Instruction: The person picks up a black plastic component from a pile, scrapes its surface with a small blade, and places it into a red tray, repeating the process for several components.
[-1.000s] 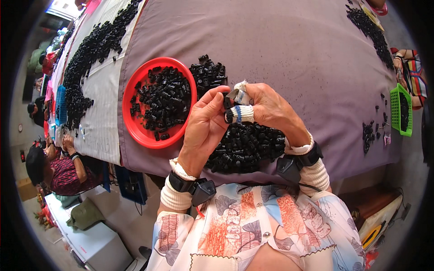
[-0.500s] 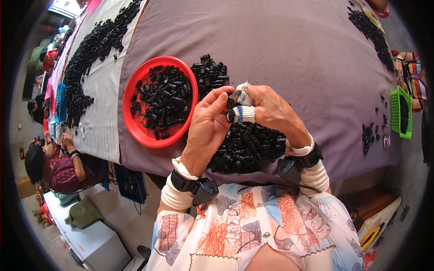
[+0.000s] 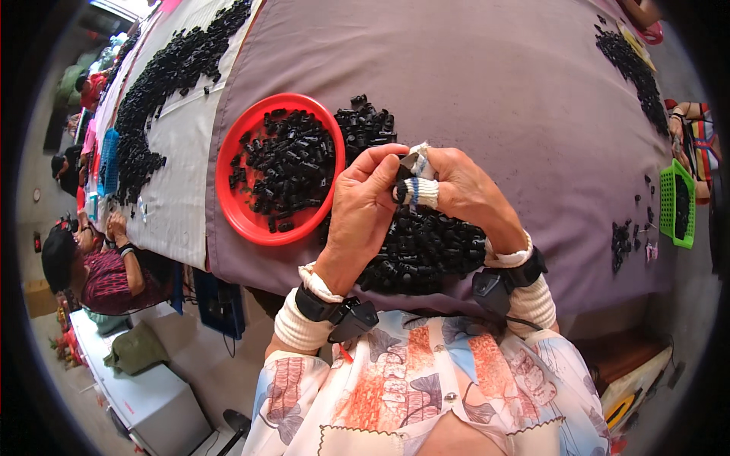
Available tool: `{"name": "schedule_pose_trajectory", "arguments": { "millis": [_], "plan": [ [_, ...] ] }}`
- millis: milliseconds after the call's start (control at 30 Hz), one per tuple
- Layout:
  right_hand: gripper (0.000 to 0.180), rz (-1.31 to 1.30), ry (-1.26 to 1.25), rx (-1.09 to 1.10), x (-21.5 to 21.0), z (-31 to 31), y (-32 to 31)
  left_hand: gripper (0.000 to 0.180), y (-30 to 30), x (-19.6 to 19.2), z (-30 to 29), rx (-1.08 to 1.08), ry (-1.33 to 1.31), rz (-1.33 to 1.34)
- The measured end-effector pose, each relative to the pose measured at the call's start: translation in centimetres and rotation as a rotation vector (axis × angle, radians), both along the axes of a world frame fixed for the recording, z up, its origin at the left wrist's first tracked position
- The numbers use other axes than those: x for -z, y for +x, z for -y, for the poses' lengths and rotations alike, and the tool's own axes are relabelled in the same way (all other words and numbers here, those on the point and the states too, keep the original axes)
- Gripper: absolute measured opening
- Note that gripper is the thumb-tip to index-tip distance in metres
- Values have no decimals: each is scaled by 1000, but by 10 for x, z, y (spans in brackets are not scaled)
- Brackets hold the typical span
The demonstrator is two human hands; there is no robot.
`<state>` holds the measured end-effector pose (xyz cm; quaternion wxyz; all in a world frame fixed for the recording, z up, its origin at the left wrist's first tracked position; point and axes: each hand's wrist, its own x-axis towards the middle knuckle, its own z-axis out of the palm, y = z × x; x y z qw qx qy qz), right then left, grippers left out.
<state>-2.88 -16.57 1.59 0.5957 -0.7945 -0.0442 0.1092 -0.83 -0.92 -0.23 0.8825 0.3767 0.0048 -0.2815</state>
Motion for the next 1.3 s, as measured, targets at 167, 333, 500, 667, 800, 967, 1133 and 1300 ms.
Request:
{"name": "schedule_pose_trajectory", "arguments": {
  "millis": [167,333,500,667,800,967,1133,1300],
  "plan": [
    [23,-86,22,15,1,2,1,20,1,-6,-1,33,-37,-32],
    [24,-119,-15,9,0,2,0,21,0,-2,-3,35,-49,-43],
    [26,-86,2,8,1,1,0,19,-1,1,0,-14,-13,-4],
    [27,58,-53,13,15,0,-1,19,-2,5,4,-44,43,17],
    [23,-104,98,28,12,3,-1,21,2,1,4,-38,-28,-106],
    [15,-150,148,74,8,5,2,22,3,4,0,-3,-137,-155],
    [11,-136,100,65,15,5,3,21,5,0,-7,-12,-131,-177],
    [18,-147,155,103,11,11,0,21,24,-5,-44,-183,84,109]
  ]
}}
